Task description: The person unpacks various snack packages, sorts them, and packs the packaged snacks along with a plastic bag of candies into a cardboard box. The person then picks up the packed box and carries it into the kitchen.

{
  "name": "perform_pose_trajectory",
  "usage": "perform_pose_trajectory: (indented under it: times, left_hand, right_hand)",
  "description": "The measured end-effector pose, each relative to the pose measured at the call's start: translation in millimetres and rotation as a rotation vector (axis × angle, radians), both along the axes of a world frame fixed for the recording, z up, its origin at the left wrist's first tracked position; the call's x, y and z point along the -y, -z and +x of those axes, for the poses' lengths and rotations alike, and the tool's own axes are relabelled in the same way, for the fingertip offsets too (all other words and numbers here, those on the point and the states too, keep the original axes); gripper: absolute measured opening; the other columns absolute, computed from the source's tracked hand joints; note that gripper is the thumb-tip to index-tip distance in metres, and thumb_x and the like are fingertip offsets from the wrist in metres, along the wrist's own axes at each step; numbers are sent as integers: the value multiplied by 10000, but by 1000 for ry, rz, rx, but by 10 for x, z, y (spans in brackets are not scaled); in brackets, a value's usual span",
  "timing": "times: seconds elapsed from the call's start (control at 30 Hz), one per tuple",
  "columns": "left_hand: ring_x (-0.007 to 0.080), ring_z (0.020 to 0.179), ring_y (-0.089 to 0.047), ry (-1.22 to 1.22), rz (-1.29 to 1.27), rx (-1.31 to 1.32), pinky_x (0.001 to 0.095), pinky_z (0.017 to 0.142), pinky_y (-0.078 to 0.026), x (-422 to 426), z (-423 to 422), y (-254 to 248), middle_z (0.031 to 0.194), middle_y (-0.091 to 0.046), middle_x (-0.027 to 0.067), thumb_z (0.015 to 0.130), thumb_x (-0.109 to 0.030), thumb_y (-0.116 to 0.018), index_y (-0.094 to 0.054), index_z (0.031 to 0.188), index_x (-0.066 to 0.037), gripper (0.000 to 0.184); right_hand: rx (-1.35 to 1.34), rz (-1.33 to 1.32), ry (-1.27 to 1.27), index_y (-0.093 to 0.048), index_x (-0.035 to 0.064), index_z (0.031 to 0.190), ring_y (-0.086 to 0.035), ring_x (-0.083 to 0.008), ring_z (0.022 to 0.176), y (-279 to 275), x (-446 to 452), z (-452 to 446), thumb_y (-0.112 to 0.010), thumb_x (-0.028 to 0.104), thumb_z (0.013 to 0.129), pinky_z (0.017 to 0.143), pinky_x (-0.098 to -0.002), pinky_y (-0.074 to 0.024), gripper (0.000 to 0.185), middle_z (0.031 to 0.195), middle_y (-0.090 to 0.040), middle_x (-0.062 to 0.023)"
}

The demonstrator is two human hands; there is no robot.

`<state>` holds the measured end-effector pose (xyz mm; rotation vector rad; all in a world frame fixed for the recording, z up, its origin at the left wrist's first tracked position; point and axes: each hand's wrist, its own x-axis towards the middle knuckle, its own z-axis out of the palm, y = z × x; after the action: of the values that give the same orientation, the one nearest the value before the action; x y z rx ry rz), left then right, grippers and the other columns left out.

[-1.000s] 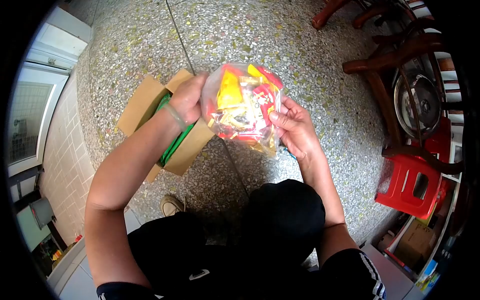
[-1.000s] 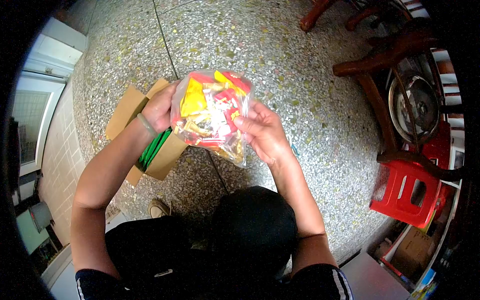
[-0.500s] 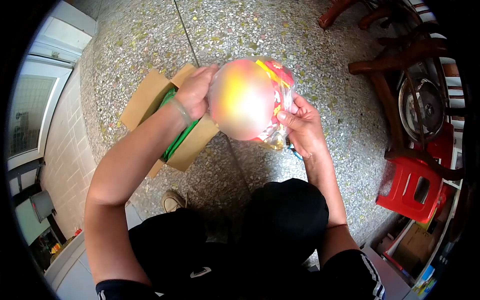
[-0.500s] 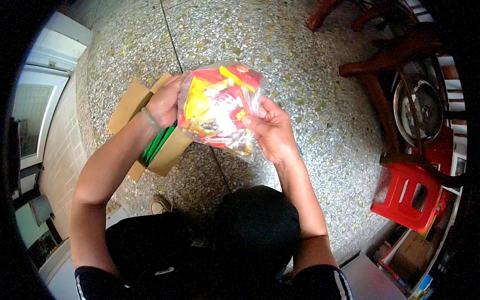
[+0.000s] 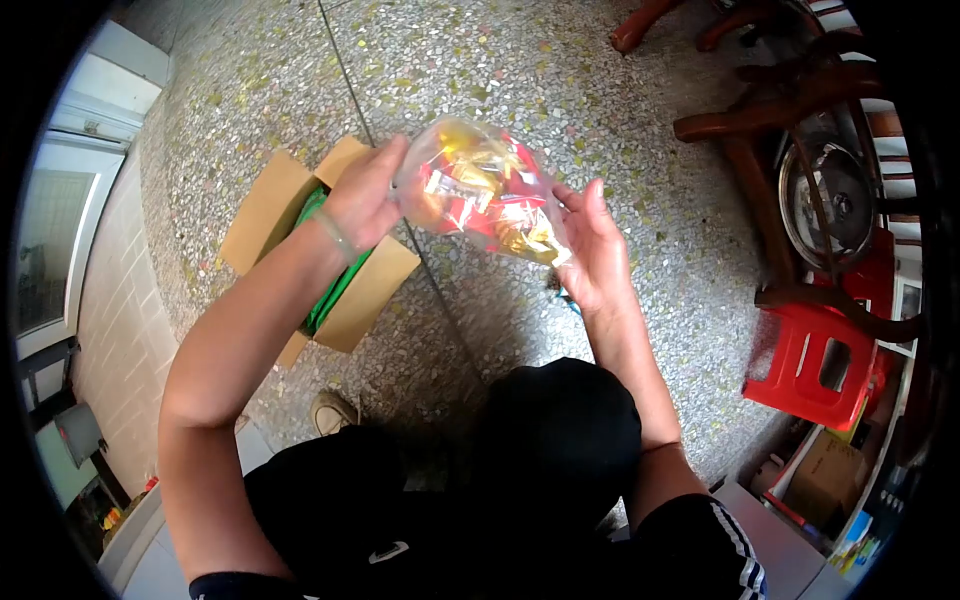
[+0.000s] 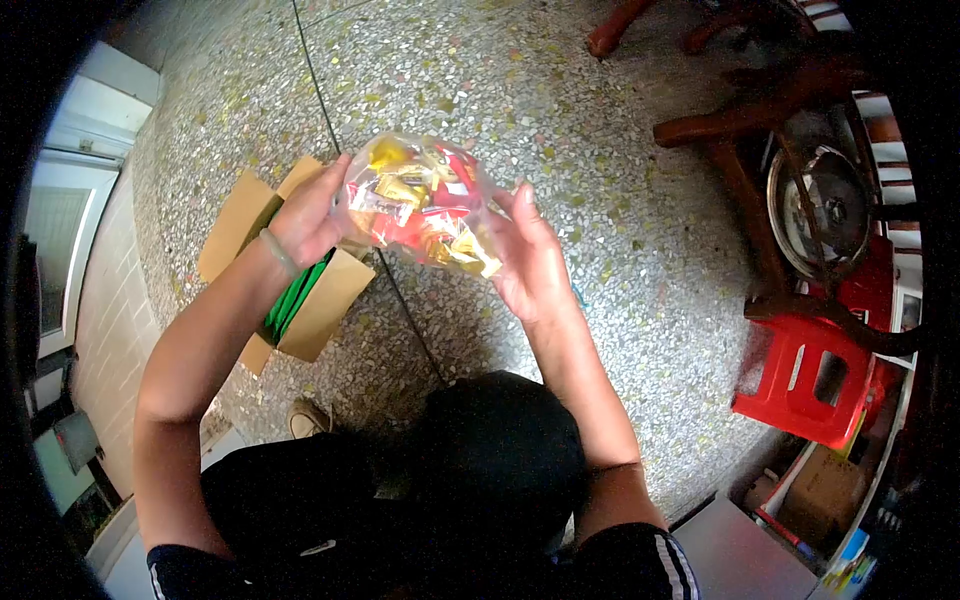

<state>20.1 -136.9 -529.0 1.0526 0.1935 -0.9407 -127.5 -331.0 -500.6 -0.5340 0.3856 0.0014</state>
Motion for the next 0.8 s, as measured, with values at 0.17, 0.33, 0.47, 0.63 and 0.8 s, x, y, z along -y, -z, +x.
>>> perform_pose_trajectory:
  times: [0.17, 0.33, 0.47, 0.63, 0.8]
  left_hand:
    - [143, 999, -531, 33, -145, -12, 278, 888, -462, -19, 35, -100, 1109, -532, 60, 948, -224, -398, -471, 1122, -39, 264]
    - [137, 1025, -506, -30, -194, 72, 274, 905, -431, 53, -31, -209, 1077, -530, 64, 903, -139, -500, -470, 1111, 4, 255]
    - [139, 955, -540, 125, -42, 291, 278, 907, -424, 64, -103, -301, 1048, -536, 71, 829, -88, -597, -501, 1071, -1, 274]
    - [109, 821, -553, 273, 186, 352, 252, 803, -437, 41, -70, -340, 886, -590, 17, 819, -127, -624, -534, 1034, -28, 253]
    - [89, 823, -539, 197, 141, 534, 240, 779, -424, 82, -110, -348, 876, -597, 7, 822, -153, -626, -553, 998, -31, 226]
  right_hand:
    - [264, -30, 76, -137, -15, 1366, -371, -339, 1209, 21, 7, -1, -624, 405, 779, 1036, -440, -292, 870, 1347, -279, -242]
    - [29, -431, 159, -423, -39, 1217, -550, -229, 1012, 25, -1, -8, -520, 33, 858, 847, -331, -495, 379, 1134, -534, -153]
    - [-53, -427, 239, -495, -41, 1118, -593, -245, 949, 16, 94, -21, -497, 62, 883, 833, -379, -512, 257, 1066, -578, -156]
    - [-74, -442, 281, -516, -32, 1091, -629, -222, 859, -11, 175, -65, -494, 116, 892, 712, -345, -564, 250, 1005, -609, -151]
    - [-91, -381, 332, -537, -23, 1064, -637, -227, 827, -17, 187, -55, -504, 125, 890, 668, -327, -573, 231, 979, -618, -150]
